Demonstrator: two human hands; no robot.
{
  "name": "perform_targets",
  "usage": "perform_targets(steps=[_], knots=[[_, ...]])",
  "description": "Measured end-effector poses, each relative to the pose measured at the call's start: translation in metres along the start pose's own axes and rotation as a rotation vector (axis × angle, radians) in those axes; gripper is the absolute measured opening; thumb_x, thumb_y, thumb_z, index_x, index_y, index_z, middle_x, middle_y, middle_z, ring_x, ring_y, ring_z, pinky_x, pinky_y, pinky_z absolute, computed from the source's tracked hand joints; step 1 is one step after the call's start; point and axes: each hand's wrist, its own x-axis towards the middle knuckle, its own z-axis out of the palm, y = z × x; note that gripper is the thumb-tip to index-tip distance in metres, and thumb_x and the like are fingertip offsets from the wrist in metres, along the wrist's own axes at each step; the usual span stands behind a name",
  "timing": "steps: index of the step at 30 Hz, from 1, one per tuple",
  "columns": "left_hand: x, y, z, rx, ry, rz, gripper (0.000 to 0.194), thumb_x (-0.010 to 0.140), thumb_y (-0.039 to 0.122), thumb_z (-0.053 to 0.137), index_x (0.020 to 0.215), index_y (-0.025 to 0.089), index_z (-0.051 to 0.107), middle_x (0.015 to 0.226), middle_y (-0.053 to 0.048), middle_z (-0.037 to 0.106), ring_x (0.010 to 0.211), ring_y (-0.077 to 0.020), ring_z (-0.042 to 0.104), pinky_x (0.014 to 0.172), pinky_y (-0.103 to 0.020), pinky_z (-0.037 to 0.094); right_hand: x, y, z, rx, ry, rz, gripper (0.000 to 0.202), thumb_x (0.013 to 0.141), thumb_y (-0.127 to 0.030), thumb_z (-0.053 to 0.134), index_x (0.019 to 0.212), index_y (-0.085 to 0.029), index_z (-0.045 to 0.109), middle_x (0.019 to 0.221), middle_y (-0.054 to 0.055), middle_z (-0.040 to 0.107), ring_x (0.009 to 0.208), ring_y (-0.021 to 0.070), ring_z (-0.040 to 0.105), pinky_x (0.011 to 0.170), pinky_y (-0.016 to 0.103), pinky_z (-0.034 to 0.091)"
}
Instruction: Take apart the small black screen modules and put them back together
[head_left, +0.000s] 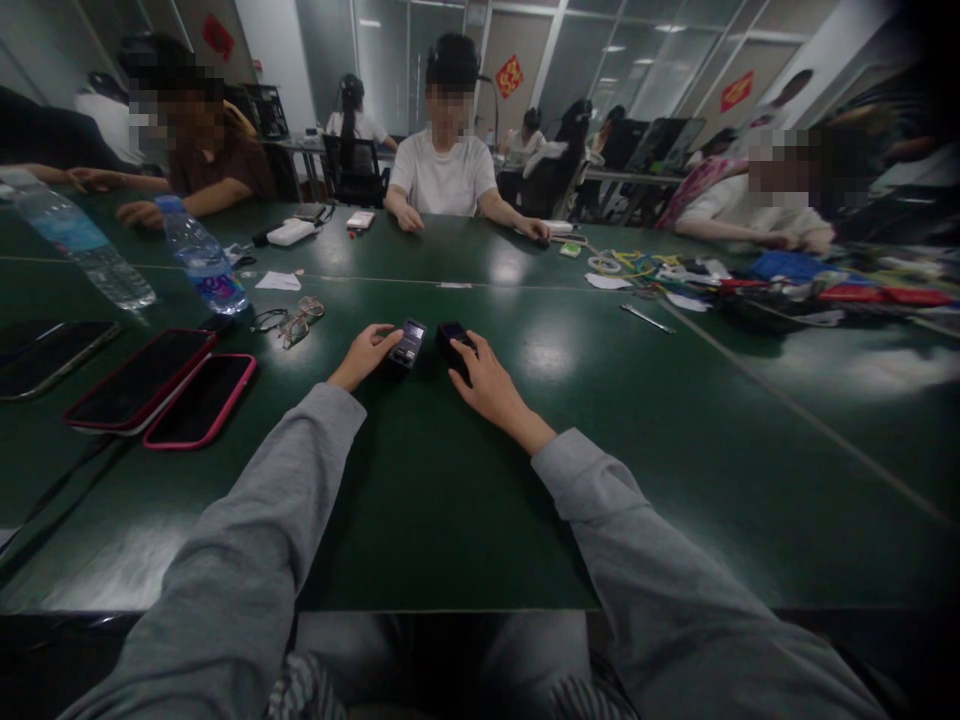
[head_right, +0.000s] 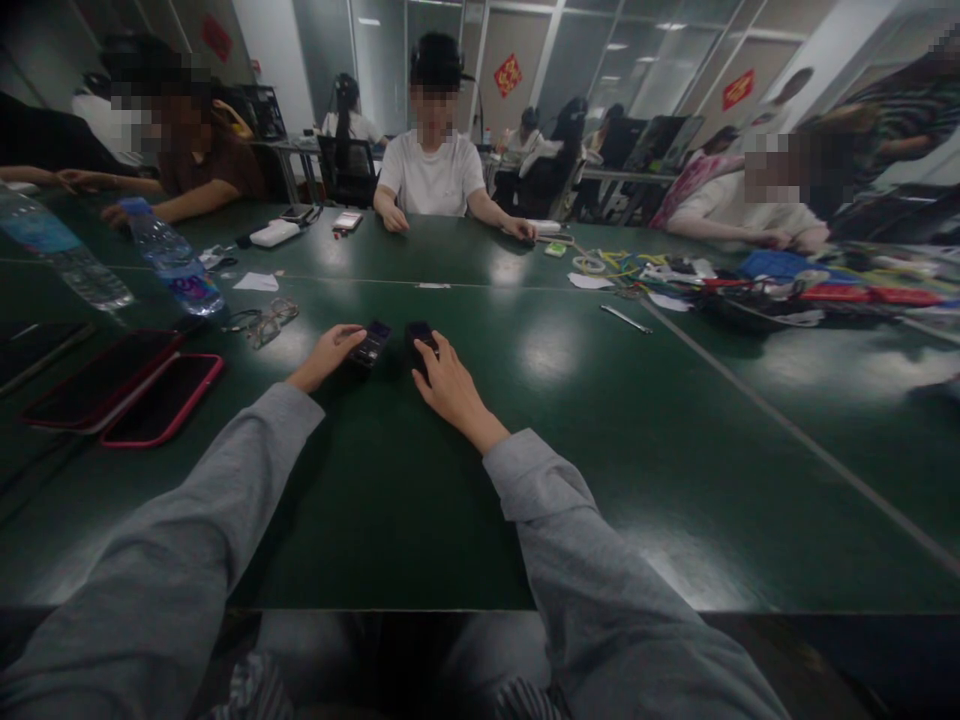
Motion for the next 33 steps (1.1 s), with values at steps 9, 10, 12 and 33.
perform_targets(steps=[9, 10, 12, 33], knots=[[-0.003, 0.001, 0.006, 0.145, 0.075, 0.04, 0.056, 0.086, 0.059, 0.059, 0.12, 0.015, 0.062, 0.108, -0.013, 0.07, 0.098, -0.0243, 0.068, 0.09, -0.038, 0.051, 0.0, -0.002, -0.001, -0.006, -0.013, 0.015, 0.053, 0.097, -0.028, 0.041, 0.148, -0.015, 0.036, 0.153, 0.02, 0.03, 0.139, 0.0324, 0.041, 0.108, 0.052, 0.048], [-0.005, 0.003, 0.007, 0.174, 0.087, 0.043, 0.056, 0.086, 0.06, 0.057, 0.119, 0.015, 0.062, 0.11, -0.014, 0.07, 0.1, -0.0249, 0.067, 0.091, -0.039, 0.05, 0.0, -0.002, -0.001, -0.01, -0.017, 0.017, 0.053, 0.097, -0.028, 0.041, 0.149, -0.015, 0.035, 0.153, 0.02, 0.03, 0.139, 0.0326, 0.04, 0.107, 0.052, 0.048], [-0.008, 0.007, 0.01, 0.228, 0.103, 0.043, 0.055, 0.088, 0.06, 0.055, 0.119, 0.016, 0.062, 0.111, -0.013, 0.069, 0.104, -0.0259, 0.065, 0.095, -0.04, 0.048, 0.0, -0.002, -0.001, -0.015, -0.024, 0.016, 0.054, 0.098, -0.028, 0.039, 0.15, -0.016, 0.034, 0.154, 0.021, 0.028, 0.14, 0.0333, 0.039, 0.107, 0.054, 0.048], [-0.048, 0.028, 0.068, 0.459, 0.112, 0.265, 0.076, 0.083, 0.04, 0.069, 0.149, 0.022, 0.037, 0.164, -0.018, 0.011, 0.148, -0.0442, 0.023, 0.117, -0.063, 0.026, 0.002, 0.016, 0.01, -0.102, 0.135, 0.252, 0.053, 0.096, -0.025, 0.038, 0.148, -0.015, 0.039, 0.15, 0.025, 0.036, 0.135, 0.0405, 0.044, 0.094, 0.061, 0.052]])
